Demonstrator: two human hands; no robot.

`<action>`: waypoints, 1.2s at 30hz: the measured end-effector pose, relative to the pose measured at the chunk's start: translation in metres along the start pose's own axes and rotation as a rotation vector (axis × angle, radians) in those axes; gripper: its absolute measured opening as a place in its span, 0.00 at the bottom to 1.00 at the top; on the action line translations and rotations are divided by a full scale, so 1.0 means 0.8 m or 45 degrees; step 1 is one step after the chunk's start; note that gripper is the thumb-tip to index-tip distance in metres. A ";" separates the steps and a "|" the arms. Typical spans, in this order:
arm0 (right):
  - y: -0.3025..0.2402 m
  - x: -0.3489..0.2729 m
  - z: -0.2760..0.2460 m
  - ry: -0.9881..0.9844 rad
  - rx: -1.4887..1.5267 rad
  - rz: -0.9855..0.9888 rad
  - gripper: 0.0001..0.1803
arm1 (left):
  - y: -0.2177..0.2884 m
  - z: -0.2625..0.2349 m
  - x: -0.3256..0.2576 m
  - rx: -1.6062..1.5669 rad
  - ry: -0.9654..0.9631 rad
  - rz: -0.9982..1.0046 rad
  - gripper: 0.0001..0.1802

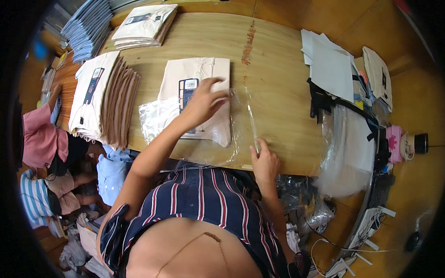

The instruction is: The person folds a shirt on a wooden table using a cardboard insert, places the shirt into a plastic bag, seals the bag, and stacks it on top of other packaged garments.

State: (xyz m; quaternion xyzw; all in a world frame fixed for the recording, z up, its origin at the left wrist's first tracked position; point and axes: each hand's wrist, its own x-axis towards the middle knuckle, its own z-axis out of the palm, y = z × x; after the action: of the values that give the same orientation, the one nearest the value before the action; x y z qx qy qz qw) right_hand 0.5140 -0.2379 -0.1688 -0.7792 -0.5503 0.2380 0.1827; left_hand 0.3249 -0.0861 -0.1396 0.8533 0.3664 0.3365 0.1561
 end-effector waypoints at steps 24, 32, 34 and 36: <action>-0.278 0.282 -0.089 0.723 0.315 -0.700 0.11 | -0.005 -0.310 0.187 0.954 0.370 0.681 0.24; -0.304 0.283 -0.070 1.389 0.686 -1.148 0.08 | -0.137 -0.235 0.118 0.183 1.504 0.438 0.17; -0.265 0.299 -0.021 1.182 0.317 -1.101 0.10 | -0.180 -0.180 0.077 0.108 1.259 -0.313 0.11; -0.222 0.314 0.018 0.839 0.130 -0.902 0.10 | -0.227 -0.122 0.048 -0.031 1.019 -0.698 0.05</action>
State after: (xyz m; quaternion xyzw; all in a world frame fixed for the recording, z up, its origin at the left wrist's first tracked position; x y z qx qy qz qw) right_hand 0.4396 0.0580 -0.1259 -0.5679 -0.6822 -0.0715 0.4549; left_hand 0.1826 0.0677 -0.1443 0.5271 0.6052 0.5889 0.0957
